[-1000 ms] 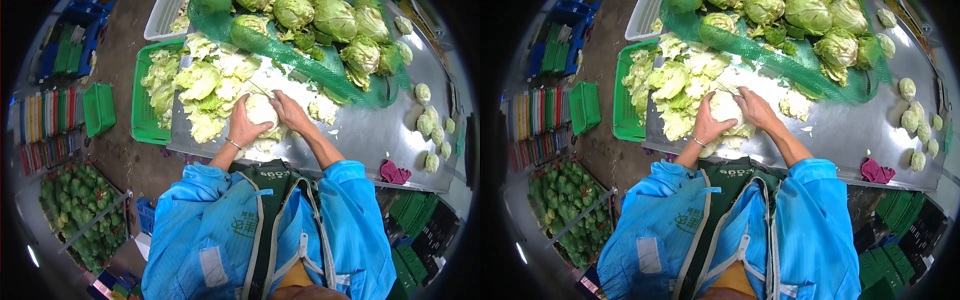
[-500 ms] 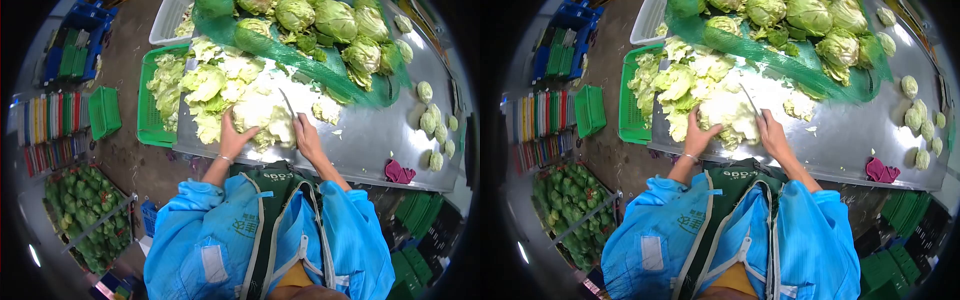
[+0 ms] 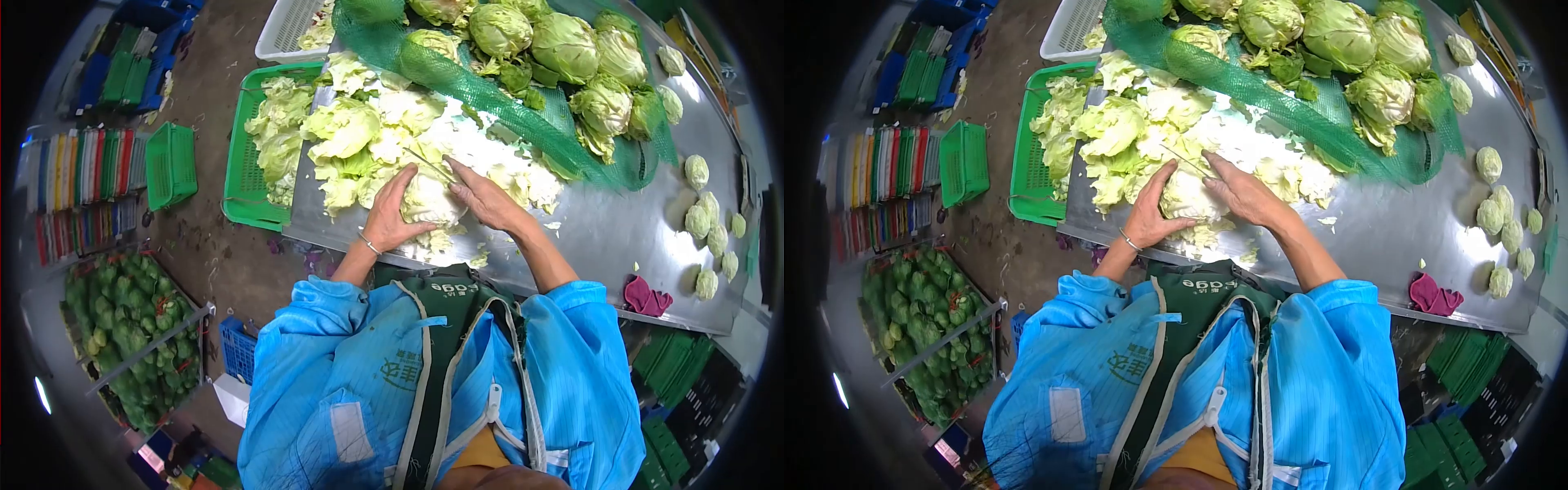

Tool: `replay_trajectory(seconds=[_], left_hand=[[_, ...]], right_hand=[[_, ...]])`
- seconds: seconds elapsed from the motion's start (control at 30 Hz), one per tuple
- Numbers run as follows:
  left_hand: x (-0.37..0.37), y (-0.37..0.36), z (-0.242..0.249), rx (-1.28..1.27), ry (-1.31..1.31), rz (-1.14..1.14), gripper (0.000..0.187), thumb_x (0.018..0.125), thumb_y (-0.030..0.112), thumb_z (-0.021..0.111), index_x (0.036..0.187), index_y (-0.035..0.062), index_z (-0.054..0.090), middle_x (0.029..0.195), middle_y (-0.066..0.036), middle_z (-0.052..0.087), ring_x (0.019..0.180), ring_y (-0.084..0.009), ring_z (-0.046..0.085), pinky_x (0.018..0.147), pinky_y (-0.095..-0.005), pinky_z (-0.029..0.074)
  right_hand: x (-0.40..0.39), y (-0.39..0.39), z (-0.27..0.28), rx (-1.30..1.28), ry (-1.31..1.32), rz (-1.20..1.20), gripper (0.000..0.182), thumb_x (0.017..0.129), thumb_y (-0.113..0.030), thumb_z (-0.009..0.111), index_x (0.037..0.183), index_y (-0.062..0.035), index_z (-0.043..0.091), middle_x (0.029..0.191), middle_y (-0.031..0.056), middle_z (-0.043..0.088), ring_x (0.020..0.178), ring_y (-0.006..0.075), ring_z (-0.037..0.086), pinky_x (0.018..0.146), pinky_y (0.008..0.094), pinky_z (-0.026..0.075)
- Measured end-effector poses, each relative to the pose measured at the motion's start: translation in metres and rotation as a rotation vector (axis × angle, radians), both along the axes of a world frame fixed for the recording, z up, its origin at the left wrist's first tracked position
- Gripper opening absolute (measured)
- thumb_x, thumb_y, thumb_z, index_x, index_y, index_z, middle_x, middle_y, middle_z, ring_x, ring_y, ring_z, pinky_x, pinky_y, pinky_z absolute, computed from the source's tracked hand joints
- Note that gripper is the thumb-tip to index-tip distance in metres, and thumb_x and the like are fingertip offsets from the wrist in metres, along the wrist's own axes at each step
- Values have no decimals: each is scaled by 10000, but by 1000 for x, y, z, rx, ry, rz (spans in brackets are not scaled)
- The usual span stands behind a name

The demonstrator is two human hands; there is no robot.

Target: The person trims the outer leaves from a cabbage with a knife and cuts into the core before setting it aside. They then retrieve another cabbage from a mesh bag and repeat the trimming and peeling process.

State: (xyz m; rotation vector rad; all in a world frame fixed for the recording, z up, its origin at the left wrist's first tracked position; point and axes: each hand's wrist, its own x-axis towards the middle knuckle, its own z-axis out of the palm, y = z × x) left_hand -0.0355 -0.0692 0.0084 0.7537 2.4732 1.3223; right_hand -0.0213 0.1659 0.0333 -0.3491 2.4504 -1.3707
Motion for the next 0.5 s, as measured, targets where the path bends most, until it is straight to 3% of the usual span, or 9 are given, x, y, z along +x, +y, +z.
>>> replay_trajectory(seconds=[0.07, 0.17, 0.27, 0.3, 0.4, 0.5], left_hand=[[4, -2, -6, 63, -57, 27, 1012, 582, 311, 869, 1411, 24, 365, 1425, -194, 417, 1326, -337, 398, 1091, -391, 337], [-2, -2, -3, 103, -115, 17, 971, 601, 272, 864, 1406, 23, 381, 1447, -192, 395, 1344, -314, 387, 1101, -371, 332], [-8, -2, 2, 69, -75, -79, 968, 604, 270, 863, 1410, 35, 380, 1455, -186, 386, 1342, -319, 388, 1104, -373, 330], [-9, -3, 3, 58, -125, -95, 974, 616, 264, 858, 1425, 41, 363, 1464, -162, 384, 1366, -301, 354, 1130, -377, 288], [-12, -8, 10, 29, -117, -116, 948, 638, 269, 843, 1425, 44, 364, 1484, -154, 357, 1381, -289, 330, 1136, -377, 276], [16, -3, 19, 29, -96, 80, 1036, 611, 347, 854, 1428, 13, 312, 1441, -219, 349, 1341, -365, 341, 1116, -421, 293]], right_hand=[[3, -1, -6, 94, 74, 28, 536, 987, -347, 428, 1428, -54, 341, 1389, 260, 425, 1227, 412, 472, 1034, 417, 380], [1, -7, -8, 100, 87, -55, 460, 986, -330, 430, 1337, -34, 407, 1217, 299, 541, 1099, 435, 548, 924, 455, 439], [-25, -4, -14, 143, -250, -208, 374, 986, -317, 435, 1180, 2, 448, 966, 311, 615, 916, 449, 604, 789, 489, 461], [-28, -5, -21, 114, -124, -254, 337, 983, -309, 442, 1079, 13, 436, 804, 299, 617, 775, 461, 606, 703, 508, 444], [-23, -3, -26, -4, -279, -385, 353, 977, -317, 453, 1107, 11, 442, 834, 315, 614, 791, 469, 606, 719, 501, 452], [-6, -18, -11, 95, -125, -371, 411, 948, -326, 510, 1179, 8, 446, 886, 306, 623, 849, 465, 612, 761, 489, 474]])
